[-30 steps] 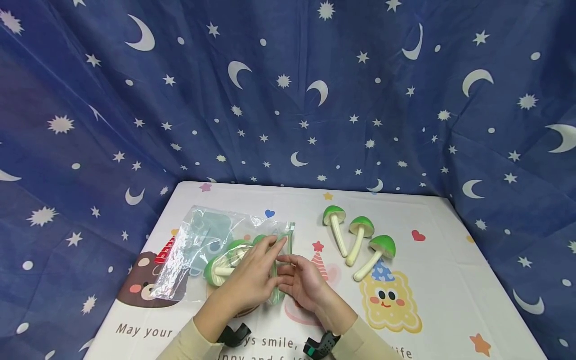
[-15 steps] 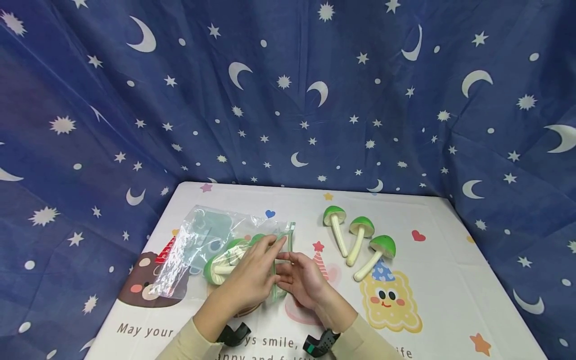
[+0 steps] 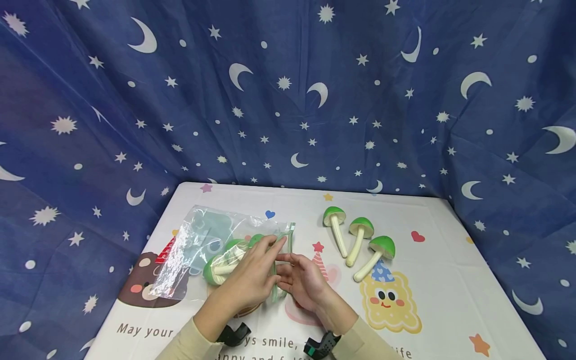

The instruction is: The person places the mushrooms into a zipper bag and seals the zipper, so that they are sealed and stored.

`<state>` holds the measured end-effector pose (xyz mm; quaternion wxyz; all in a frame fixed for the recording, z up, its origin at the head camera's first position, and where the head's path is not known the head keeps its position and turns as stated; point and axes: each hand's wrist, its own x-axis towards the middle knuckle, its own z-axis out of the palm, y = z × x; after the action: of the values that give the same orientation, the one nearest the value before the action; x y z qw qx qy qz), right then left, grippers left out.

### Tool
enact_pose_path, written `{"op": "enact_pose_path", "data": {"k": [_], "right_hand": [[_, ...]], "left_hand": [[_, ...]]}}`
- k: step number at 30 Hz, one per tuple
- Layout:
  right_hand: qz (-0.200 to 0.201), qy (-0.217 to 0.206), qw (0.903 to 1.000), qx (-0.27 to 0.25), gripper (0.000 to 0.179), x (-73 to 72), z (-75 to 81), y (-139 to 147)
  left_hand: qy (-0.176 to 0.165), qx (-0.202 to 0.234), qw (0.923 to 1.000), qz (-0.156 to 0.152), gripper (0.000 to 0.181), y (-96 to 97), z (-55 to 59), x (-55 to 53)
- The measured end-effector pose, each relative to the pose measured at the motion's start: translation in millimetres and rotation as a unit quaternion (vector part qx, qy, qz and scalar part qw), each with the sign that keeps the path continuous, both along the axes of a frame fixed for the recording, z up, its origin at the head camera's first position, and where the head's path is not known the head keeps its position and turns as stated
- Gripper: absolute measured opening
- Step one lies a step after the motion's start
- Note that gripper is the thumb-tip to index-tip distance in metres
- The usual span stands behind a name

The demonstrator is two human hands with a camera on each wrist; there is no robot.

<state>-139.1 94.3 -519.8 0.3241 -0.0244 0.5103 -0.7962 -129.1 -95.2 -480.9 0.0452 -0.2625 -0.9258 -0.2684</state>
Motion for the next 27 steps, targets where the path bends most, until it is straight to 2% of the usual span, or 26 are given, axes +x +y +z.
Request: {"op": "enact_pose_path", "data": {"k": [4,10,15,22,27], "right_hand": [[0.008,0.010,0.9999,0.004,0.043,1.3,-0.7,-1.4],[0.024,0.023,0.9993,0.014,0.056,1.1,-0.4,-0.9],[0.035,0.030,0.9989,0.010,0.059,0.6,-2.1,1.5],[0.009,-0.003,0.9998,-0.016,0.057,1.8,-3.1,7.7],[0.022,-0.033,0.9973,-0.062,0.053,3.2,-2.1,8.0]], "left_hand": [[0.002,0.002,1.0000,0.000,0.093,0.6,-0.8,-0.3],[0.004,0.000,1.0000,0.000,0.093,0.5,-1.6,0.3],[-0.002,0.002,1.0000,0.004,0.093,-0.4,-2.0,1.4],[-0.009,0.005,0.9999,0.008,0.091,-0.7,-0.6,1.9],[-0.005,0.007,0.9999,0.006,0.092,-0.8,-1.5,0.8]]}}
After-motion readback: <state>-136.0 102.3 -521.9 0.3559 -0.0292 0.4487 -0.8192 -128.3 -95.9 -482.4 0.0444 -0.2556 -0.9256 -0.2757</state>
